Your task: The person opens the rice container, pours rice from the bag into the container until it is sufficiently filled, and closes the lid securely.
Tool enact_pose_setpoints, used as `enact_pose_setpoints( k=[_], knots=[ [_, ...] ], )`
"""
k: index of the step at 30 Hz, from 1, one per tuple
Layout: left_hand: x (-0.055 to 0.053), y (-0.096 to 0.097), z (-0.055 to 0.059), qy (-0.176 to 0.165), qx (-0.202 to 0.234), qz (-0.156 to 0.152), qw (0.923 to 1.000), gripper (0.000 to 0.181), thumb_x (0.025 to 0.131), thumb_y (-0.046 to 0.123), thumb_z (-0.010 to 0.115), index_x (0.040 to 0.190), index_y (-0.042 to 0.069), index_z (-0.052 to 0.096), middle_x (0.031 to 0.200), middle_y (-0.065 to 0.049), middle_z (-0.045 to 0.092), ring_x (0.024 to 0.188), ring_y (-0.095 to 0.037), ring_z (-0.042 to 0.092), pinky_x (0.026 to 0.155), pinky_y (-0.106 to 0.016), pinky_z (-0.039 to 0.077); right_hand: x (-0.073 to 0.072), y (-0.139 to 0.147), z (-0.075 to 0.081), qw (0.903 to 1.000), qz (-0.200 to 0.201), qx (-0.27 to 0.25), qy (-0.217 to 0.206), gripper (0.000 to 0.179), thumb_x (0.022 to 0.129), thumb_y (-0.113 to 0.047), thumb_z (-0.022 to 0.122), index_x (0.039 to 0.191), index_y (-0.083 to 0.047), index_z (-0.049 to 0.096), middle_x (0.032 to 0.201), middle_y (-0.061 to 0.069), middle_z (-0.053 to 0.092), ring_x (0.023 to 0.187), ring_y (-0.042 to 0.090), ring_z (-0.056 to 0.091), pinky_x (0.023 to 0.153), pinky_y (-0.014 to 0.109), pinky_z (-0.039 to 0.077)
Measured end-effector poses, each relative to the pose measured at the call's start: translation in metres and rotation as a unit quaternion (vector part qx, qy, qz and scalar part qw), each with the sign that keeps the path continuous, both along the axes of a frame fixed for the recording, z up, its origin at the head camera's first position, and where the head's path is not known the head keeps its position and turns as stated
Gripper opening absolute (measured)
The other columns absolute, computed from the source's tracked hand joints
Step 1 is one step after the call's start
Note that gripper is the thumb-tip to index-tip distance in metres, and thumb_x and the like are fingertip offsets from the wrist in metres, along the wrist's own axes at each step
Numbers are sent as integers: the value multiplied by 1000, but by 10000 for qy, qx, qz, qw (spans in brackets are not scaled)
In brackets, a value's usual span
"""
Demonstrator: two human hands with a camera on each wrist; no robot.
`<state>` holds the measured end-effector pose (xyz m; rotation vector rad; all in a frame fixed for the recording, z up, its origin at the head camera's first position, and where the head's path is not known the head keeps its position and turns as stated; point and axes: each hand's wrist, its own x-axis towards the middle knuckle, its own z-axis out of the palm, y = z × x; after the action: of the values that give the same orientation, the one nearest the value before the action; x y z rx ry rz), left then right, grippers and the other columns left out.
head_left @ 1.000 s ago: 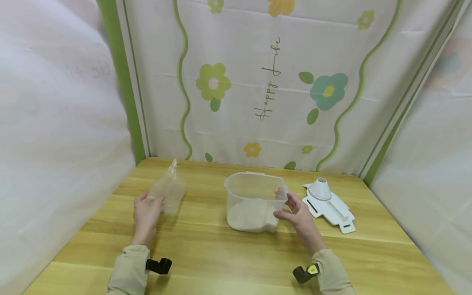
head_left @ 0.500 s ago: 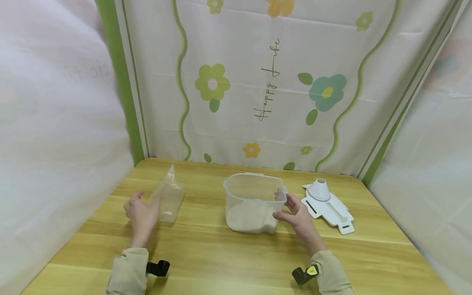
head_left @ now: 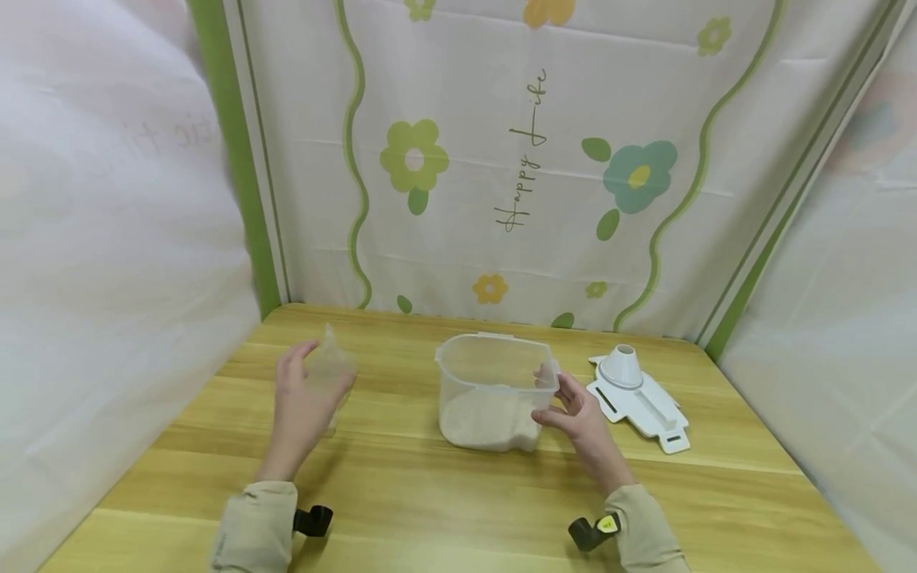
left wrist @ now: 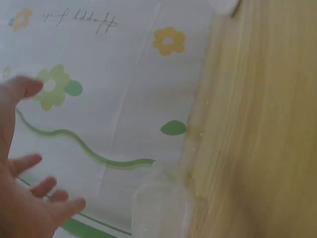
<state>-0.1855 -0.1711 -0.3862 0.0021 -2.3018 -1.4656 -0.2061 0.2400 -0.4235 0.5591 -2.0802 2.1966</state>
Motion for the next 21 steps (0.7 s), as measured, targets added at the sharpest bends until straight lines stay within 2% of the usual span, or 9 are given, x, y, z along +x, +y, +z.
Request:
enact_pose_setpoints(
  k=[3, 5, 10, 13, 18, 21],
  knots=[
    [-1, 8, -2, 272, -621, -524, 9963, 92, 84, 46, 77, 154, 12, 28, 157, -12, 19, 138, -42, 24, 103, -68, 30, 1, 0, 1, 10000, 21, 14, 4, 72, 82, 6, 74, 144, 9, 37, 145, 26, 42, 133, 35, 38, 100, 28, 44],
    [0, 14, -3, 287, -733, -884, 9930, 96, 82, 48, 78, 156, 17, 25, 158, -11, 18, 139, -42, 24, 103, -67, 30, 1, 0, 1, 10000, 15, -13, -15, 73, 82, 6, 74, 144, 9, 37, 145, 28, 40, 133, 35, 38, 100, 28, 44],
    [2, 32, -3, -96, -303, -1755, 9840, 105, 77, 45, 83, 157, 34, 15, 161, -2, 12, 140, -46, 21, 101, -67, 32, 0, 0, 3, 10000, -25, -54, -77, 72, 81, 6, 74, 145, 5, 40, 146, 26, 40, 134, 36, 36, 100, 27, 43],
    [3, 43, -1, -206, -36, -2187, 9756, 108, 74, 42, 86, 156, 39, 15, 161, 4, 13, 142, -41, 21, 104, -63, 33, 0, 0, 3, 9999, -25, -52, -118, 72, 81, 5, 75, 145, 3, 40, 146, 24, 41, 135, 37, 35, 101, 26, 43],
    [-1, 60, 3, -2, 291, -2849, 9581, 111, 73, 31, 89, 157, 28, 18, 157, 2, 26, 143, -25, 25, 110, -48, 32, 0, 1, 3, 9999, -1, -17, -126, 72, 82, 3, 75, 145, 2, 40, 146, 23, 42, 136, 37, 34, 99, 26, 43],
    [-4, 68, 4, 41, 334, -3026, 9525, 111, 72, 28, 90, 157, 22, 20, 155, 0, 31, 142, -21, 27, 111, -45, 32, 1, 0, 2, 9999, -36, 17, -166, 71, 82, 2, 75, 145, 2, 41, 146, 24, 41, 134, 35, 36, 99, 26, 44]
  ],
)
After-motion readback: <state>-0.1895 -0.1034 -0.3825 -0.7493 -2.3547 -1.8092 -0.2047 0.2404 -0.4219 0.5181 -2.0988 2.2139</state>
